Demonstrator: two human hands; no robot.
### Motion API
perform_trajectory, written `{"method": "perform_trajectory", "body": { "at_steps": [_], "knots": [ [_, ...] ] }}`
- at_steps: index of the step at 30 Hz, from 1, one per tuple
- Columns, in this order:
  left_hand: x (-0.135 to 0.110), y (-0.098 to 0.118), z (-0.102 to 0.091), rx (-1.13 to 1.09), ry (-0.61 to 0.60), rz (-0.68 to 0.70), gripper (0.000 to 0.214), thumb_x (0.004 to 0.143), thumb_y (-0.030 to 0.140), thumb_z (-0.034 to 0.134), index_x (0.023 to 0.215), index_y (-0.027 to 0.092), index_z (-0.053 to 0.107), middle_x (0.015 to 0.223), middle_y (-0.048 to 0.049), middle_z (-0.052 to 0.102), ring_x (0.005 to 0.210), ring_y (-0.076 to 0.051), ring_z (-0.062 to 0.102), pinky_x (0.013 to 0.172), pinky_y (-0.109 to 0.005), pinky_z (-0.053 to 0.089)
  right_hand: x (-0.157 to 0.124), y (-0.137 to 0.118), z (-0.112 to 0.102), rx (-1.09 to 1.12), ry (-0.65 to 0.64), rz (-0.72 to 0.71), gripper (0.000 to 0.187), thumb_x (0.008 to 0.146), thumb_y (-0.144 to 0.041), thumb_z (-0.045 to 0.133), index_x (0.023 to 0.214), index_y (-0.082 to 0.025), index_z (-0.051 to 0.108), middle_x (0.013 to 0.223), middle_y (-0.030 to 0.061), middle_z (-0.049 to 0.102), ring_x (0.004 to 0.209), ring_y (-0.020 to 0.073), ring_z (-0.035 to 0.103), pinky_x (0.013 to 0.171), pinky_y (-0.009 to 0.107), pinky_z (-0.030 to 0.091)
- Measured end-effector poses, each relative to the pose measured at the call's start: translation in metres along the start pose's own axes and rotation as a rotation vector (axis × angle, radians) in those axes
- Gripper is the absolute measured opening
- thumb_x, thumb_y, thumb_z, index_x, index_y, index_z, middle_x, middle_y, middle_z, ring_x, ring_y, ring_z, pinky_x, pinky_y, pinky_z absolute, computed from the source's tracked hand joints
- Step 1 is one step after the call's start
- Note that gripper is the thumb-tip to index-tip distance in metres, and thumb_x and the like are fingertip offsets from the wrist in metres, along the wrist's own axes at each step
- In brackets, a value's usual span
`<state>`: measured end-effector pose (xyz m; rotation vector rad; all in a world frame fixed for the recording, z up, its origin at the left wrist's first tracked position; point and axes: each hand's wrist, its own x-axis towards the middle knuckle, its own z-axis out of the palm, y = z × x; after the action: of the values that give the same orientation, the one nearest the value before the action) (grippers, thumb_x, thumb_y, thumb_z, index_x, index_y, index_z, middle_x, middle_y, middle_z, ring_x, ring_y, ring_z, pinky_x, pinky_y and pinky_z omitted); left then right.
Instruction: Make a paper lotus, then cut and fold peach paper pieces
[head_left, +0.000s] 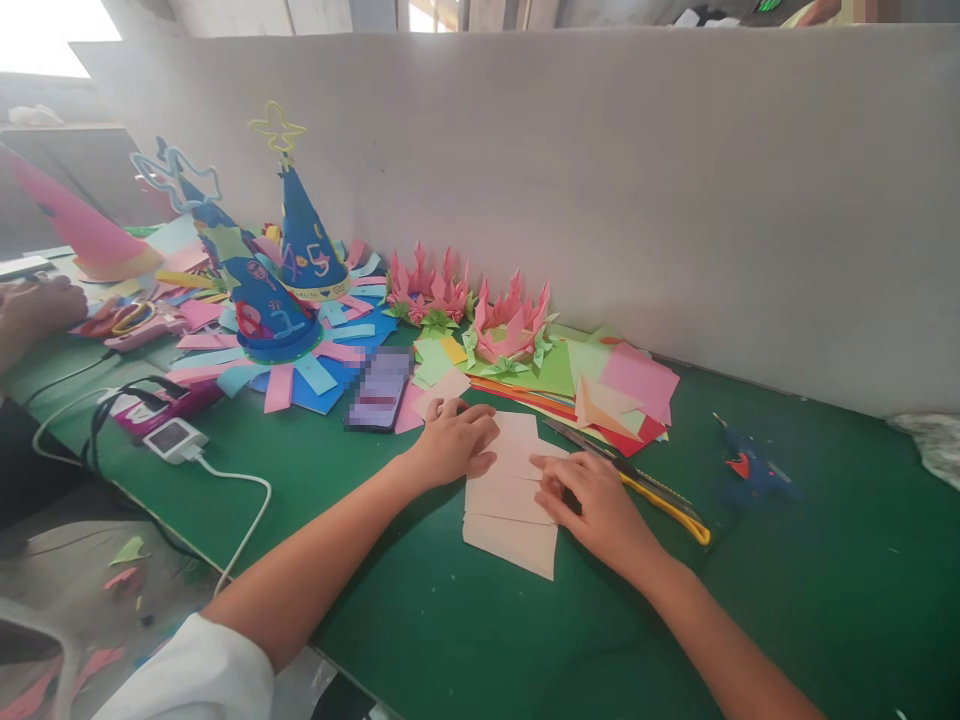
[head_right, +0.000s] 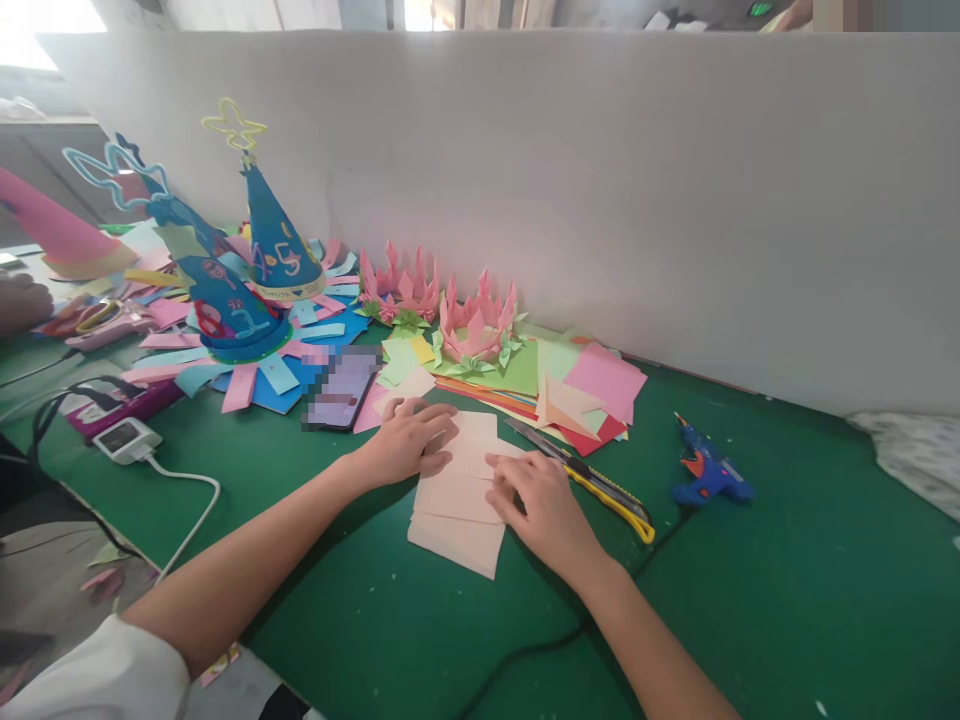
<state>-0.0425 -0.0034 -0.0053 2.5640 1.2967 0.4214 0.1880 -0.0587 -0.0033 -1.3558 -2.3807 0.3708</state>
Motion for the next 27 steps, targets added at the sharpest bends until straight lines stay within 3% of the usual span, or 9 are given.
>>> {"method": "perform_trajectory", "body": {
  "at_steps": [3,7,9,12,17,24,27],
  "knots": [
    [0.0,0.001,-0.001,-0.016,0.0,-0.014,0.014,0.079,0.032,0.057,0.091,0.025,0.058,0.129,0.0003,0.053,0.11,-0.031,0.042,0.094,-0.051,0.021,-0.008,0.004,-0.002,-0.03,0.077,-0.048,0.014,0.089,-0.03,0.05,0.093,-0.024,0.062,0.086,0.0036,0.068,0.08,0.0208,0.053,0.075,0.038,0.038],
    [0.001,0.002,-0.001,-0.026,-0.012,-0.02,0.015,0.078,0.03,0.057,0.092,0.024,0.058,0.13,-0.001,0.053,0.11,-0.031,0.041,0.096,-0.054,0.019,-0.014,0.014,0.002,-0.056,0.181,-0.147,0.026,0.09,-0.03,0.048,0.066,-0.022,0.057,0.06,0.002,0.057,0.067,0.0185,0.049,0.07,0.036,0.036],
    [0.001,0.003,0.0,-0.022,-0.015,-0.022,0.018,0.076,0.029,0.057,0.093,0.023,0.057,0.129,-0.0021,0.053,0.113,-0.033,0.04,0.098,-0.057,0.016,-0.014,0.018,0.005,-0.036,0.263,-0.11,0.03,0.09,-0.032,0.048,0.062,-0.021,0.053,0.058,0.0014,0.051,0.065,0.0181,0.048,0.068,0.035,0.036],
    [0.003,0.003,0.006,-0.026,0.009,0.015,0.03,0.073,0.024,0.055,0.103,0.023,0.055,0.132,-0.0038,0.051,0.12,-0.034,0.036,0.101,-0.06,0.01,-0.009,0.02,0.009,0.001,0.361,0.022,0.023,0.089,-0.035,0.05,0.072,-0.021,0.055,0.063,0.0014,0.052,0.067,0.0186,0.048,0.067,0.033,0.037],
    [0.004,0.003,0.011,-0.047,0.021,0.203,0.059,0.069,0.011,0.047,0.125,0.026,0.043,0.132,-0.0038,0.052,0.126,-0.028,0.033,0.106,-0.054,0.006,0.0,0.02,0.01,0.01,0.159,0.076,0.023,0.081,-0.044,0.062,0.086,-0.022,0.059,0.077,0.0024,0.059,0.077,0.021,0.05,0.072,0.034,0.039],
    [0.005,0.01,0.007,-0.05,0.062,0.255,0.059,0.067,0.009,0.047,0.124,0.023,0.047,0.115,-0.0081,0.056,0.11,-0.026,0.043,0.103,-0.05,0.019,0.002,0.022,0.01,0.075,0.128,0.116,0.023,0.078,-0.043,0.065,0.085,-0.023,0.058,0.079,0.0021,0.06,0.08,0.0216,0.052,0.071,0.034,0.04],
    [0.008,0.009,0.008,-0.064,0.115,0.25,0.037,0.072,0.011,0.048,0.105,0.023,0.06,0.099,-0.0064,0.059,0.098,-0.023,0.049,0.096,-0.045,0.027,0.001,0.022,0.011,0.104,0.128,0.101,0.023,0.078,-0.042,0.066,0.081,-0.022,0.055,0.078,0.0015,0.059,0.078,0.0206,0.052,0.071,0.033,0.04]
  ]
}}
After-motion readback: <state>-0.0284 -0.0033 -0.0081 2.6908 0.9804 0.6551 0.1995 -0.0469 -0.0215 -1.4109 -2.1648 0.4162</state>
